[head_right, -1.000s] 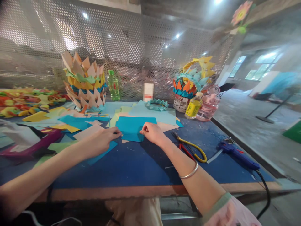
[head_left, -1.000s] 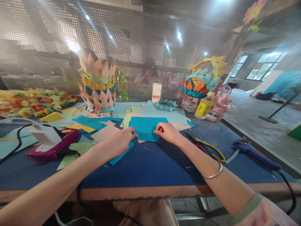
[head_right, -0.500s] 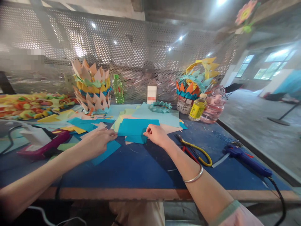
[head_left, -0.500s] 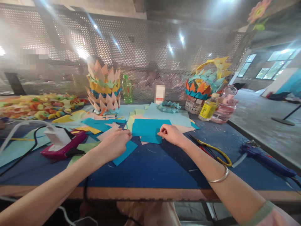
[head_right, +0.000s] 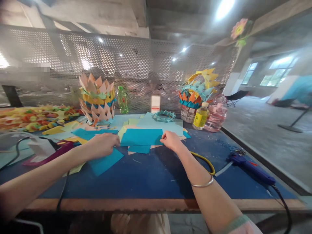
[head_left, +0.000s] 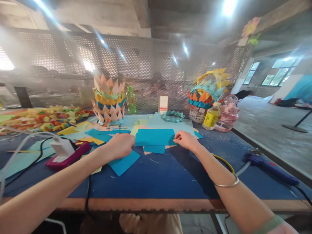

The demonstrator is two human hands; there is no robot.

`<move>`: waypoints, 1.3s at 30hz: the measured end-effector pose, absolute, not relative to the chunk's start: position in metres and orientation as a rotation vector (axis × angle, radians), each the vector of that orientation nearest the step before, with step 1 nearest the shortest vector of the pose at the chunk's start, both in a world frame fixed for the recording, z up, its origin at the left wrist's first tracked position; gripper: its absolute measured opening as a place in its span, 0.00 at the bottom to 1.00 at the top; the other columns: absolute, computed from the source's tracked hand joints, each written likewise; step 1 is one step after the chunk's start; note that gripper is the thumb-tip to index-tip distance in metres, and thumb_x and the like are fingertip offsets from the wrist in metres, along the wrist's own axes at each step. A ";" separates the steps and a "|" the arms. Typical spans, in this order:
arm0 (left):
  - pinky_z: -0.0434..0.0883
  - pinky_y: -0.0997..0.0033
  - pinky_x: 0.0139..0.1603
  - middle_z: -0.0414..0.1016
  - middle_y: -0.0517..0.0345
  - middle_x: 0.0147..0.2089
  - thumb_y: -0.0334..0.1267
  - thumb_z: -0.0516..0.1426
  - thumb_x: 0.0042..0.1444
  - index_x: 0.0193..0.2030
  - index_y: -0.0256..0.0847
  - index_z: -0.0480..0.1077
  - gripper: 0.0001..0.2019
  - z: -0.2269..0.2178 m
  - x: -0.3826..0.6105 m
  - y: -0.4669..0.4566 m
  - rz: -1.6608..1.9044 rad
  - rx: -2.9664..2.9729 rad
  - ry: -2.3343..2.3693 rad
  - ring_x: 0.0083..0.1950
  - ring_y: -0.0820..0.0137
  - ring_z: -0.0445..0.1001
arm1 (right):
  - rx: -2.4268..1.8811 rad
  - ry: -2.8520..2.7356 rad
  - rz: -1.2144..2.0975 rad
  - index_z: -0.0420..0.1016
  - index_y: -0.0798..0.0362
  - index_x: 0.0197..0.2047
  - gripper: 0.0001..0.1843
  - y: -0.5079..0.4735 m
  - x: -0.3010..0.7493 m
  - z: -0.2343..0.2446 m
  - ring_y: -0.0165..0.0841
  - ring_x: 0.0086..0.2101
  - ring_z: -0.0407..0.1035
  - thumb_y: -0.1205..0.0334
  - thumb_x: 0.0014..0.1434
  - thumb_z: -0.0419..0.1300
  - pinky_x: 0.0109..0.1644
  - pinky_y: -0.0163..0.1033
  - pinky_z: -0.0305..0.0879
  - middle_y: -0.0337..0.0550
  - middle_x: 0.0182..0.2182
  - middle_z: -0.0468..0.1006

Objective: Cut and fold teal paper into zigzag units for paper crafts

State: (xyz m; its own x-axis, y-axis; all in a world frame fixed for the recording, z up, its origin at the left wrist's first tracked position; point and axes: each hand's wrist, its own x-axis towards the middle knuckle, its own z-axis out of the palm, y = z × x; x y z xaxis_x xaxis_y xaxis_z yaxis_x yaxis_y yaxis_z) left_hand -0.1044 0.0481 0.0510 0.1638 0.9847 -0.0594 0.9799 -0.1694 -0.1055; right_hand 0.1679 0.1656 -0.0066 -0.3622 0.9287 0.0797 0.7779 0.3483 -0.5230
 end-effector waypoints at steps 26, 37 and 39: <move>0.70 0.65 0.49 0.62 0.31 0.65 0.51 0.65 0.41 0.69 0.26 0.49 0.53 0.009 -0.127 0.121 -0.671 -2.350 -2.503 0.62 0.47 0.67 | -1.410 -2.113 0.658 0.51 0.62 0.66 0.53 0.182 0.161 -0.022 0.50 0.54 0.69 0.47 0.46 0.70 0.56 0.48 0.63 0.64 0.56 0.71; 0.72 0.67 0.39 0.60 0.30 0.67 0.44 0.71 0.32 0.68 0.31 0.54 0.55 0.017 -0.123 0.118 -1.153 -2.175 -2.637 0.58 0.45 0.71 | -1.107 -1.775 1.120 0.71 0.51 0.44 0.24 0.185 0.152 -0.023 0.38 0.37 0.74 0.63 0.42 0.69 0.42 0.39 0.70 0.39 0.35 0.80; 0.72 0.69 0.34 0.61 0.35 0.67 0.45 0.71 0.32 0.67 0.36 0.58 0.53 0.021 -0.125 0.115 -1.360 -2.126 -2.712 0.55 0.49 0.74 | -1.071 -1.761 1.124 0.72 0.51 0.37 0.15 0.184 0.152 -0.018 0.36 0.37 0.74 0.63 0.44 0.67 0.42 0.38 0.69 0.38 0.34 0.80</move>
